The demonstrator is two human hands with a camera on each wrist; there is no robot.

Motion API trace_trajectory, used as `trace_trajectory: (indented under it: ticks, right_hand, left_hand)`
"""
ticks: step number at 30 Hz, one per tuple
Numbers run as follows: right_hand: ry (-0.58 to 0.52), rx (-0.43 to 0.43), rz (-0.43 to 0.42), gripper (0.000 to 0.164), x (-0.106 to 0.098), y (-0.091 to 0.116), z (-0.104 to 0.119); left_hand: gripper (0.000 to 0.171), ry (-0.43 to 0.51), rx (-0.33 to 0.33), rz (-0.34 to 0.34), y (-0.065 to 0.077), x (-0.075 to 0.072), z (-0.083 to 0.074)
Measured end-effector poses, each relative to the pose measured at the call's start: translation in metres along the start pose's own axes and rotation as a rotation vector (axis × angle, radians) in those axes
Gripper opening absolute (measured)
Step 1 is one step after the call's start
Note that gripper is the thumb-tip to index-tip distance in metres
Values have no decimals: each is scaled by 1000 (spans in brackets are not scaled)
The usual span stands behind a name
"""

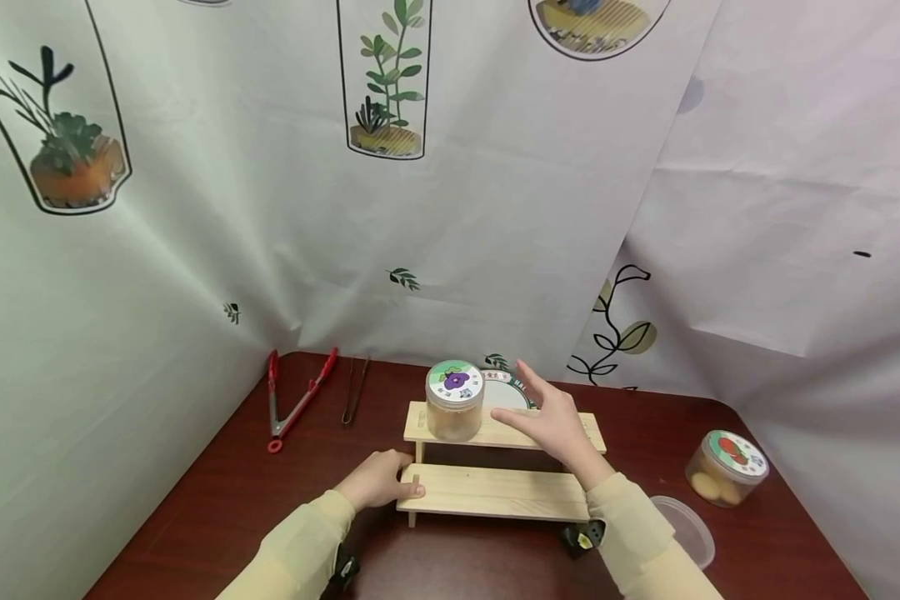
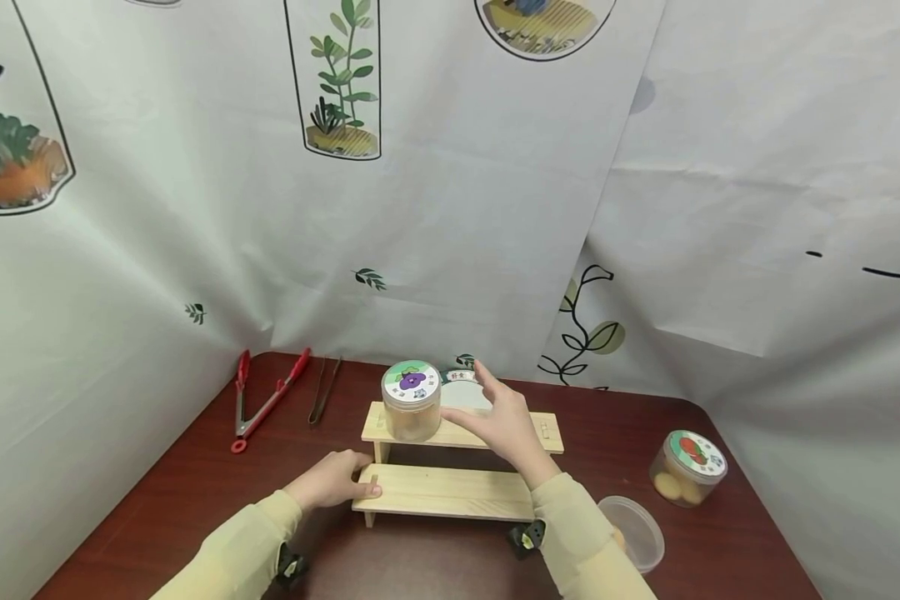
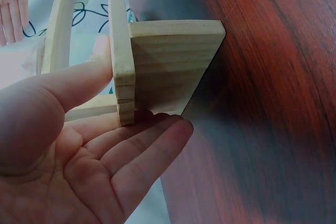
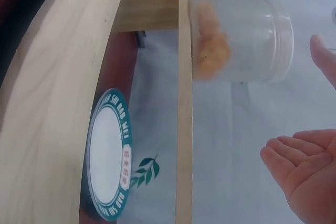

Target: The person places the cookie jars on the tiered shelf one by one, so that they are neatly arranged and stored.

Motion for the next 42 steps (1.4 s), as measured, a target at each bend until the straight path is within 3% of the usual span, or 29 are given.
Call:
trace_trajectory:
  ticks: [10, 42]
  right_hand:
    - [25, -10, -33, 91, -22, 9, -3]
    - [210, 29, -144, 84, -94, 50, -38]
  left_hand:
    - [39, -4, -31, 23, -1, 2, 2]
    - [33, -28, 14, 11, 1, -1, -2]
Point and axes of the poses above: each hand's wrist, its own y-axis away from the middle knuckle, its own x-axis out of the palm, z = x × y, the point moved 6 cm from there along -y, towards the middle knuckle, and after that the axes turned 3 degrees about -y, right-handed, at the moved point
